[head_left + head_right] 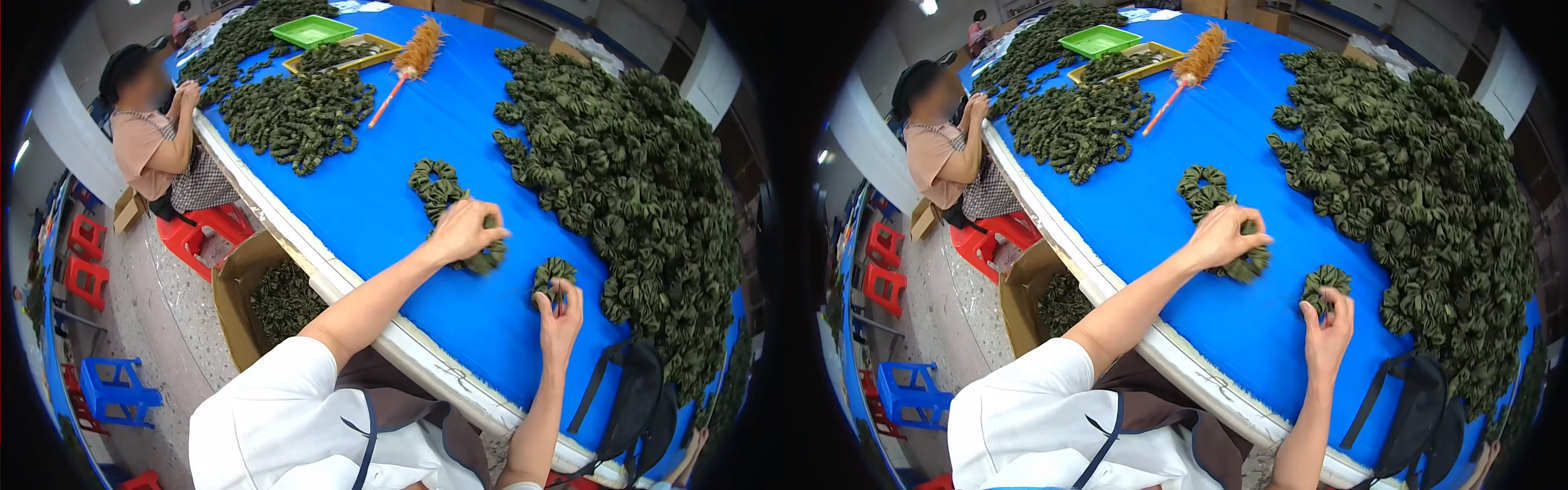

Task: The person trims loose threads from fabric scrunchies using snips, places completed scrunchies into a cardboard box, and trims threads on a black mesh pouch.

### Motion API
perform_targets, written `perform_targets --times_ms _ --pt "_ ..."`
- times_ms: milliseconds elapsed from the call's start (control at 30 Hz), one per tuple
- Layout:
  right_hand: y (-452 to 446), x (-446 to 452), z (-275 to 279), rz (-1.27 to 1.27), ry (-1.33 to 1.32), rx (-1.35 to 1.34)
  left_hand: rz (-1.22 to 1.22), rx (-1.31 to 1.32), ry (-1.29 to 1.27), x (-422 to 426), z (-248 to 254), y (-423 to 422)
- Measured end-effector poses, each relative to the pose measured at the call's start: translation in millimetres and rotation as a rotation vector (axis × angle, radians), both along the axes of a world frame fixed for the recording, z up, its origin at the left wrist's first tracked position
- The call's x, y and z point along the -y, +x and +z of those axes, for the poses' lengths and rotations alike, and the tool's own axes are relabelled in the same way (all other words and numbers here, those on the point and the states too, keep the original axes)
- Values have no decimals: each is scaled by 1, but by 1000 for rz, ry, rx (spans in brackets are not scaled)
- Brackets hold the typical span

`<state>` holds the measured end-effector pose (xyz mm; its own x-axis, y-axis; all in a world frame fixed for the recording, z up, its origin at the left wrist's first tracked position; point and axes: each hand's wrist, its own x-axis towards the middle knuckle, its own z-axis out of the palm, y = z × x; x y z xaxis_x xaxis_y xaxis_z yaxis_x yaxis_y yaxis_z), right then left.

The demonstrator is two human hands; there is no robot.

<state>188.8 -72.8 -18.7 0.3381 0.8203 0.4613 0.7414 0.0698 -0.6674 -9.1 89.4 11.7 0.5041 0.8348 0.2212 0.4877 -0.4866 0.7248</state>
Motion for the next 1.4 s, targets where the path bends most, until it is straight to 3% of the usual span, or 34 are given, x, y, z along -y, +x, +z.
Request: perform_targets --times_ms 67,100,167,267,333,367,500,533,667,700,833,1033,1400 --pt "10 -1 -13 -124 -81 232 201 -361 482 -16 -50 5" --pt "12 -1 -12 -149 -142 242 186 -432 315 -14 -41 8" --pt "22 -3 -18 -122 -196 169 209 -435 376 -7 -27 6" --pt "30 -4 -21 -115 -134 129 171 -103 616 -1 -30 13" --pt "33 -3 -18 -35 3 -128 31 85 588 12 -21 22" --pt "35 2 -14 -60 6 -126 7 93 588 20 -20 30" --pt "38 15 10 360 -95 -1338 -374 532 -70 49 -23 46" --pt "36 15 9 360 -96 -1342 -373 529 -72 52 -22 45" --pt "27 12 2 406 -274 -1390 -573 617 -714 57 -19 43" --pt "24 10 1 405 -274 -1396 -572 612 -718 57 -21 43" --pt "10 2 -2 120 -93 -618 -423 620 -734 53 -31 44" --pt "12 4 4 140 17 -512 -324 631 -804 46 -27 41" --pt "14 7 5 327 -9 -467 -396 590 -787 49 -21 38"
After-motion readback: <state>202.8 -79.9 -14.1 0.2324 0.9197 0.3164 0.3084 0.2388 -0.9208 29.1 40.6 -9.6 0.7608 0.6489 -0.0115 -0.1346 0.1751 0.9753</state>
